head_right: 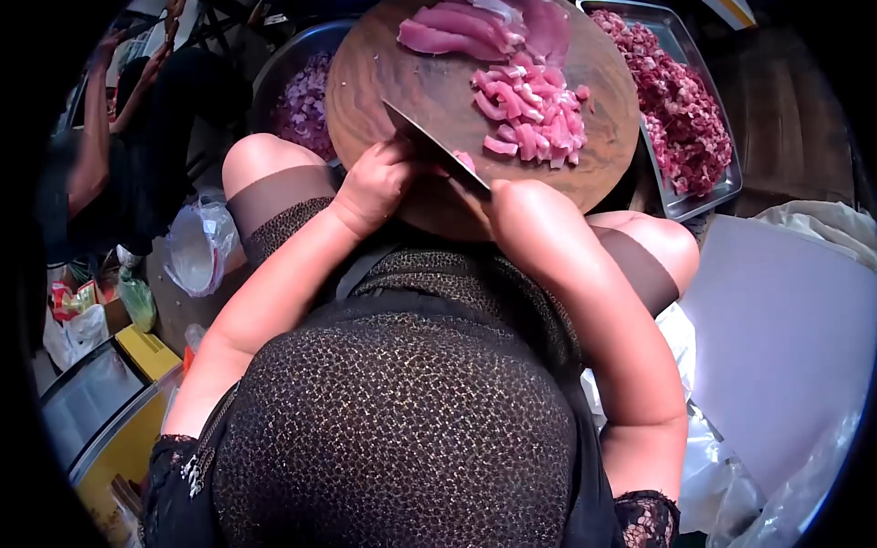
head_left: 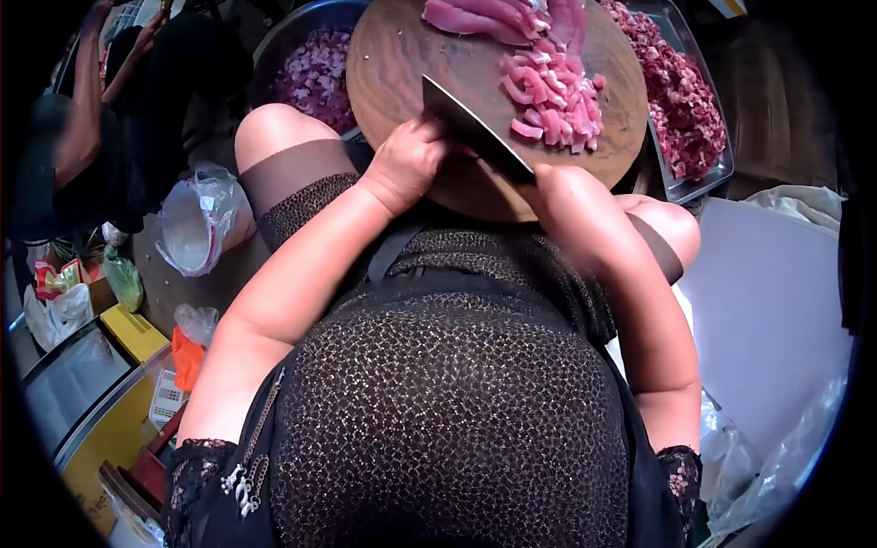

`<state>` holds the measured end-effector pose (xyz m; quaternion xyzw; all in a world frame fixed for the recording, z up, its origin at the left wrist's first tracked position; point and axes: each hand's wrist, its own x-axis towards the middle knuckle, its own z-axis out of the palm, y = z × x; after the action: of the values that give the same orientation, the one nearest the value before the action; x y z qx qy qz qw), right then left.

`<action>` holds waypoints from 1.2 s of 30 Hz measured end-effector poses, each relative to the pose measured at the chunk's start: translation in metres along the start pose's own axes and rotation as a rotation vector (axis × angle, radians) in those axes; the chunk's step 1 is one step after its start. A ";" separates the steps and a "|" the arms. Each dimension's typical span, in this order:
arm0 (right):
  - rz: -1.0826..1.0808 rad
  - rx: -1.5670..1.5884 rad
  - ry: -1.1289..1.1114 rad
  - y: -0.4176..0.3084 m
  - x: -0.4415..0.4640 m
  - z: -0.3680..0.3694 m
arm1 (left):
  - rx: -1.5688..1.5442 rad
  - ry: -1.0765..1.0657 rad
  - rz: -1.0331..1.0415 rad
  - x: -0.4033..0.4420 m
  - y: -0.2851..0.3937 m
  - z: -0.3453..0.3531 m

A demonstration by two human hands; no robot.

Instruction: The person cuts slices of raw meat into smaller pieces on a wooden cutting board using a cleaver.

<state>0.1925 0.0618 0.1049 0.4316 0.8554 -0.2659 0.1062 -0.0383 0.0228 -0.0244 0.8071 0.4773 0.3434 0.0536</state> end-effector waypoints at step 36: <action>0.260 0.189 0.378 0.075 -0.009 0.012 | -0.123 -0.329 -0.417 0.107 -0.088 -0.059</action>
<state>0.2571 0.0858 0.0708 0.5879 0.7689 -0.2433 -0.0631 -0.1059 0.1427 0.0379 0.7317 0.5962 0.2173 0.2489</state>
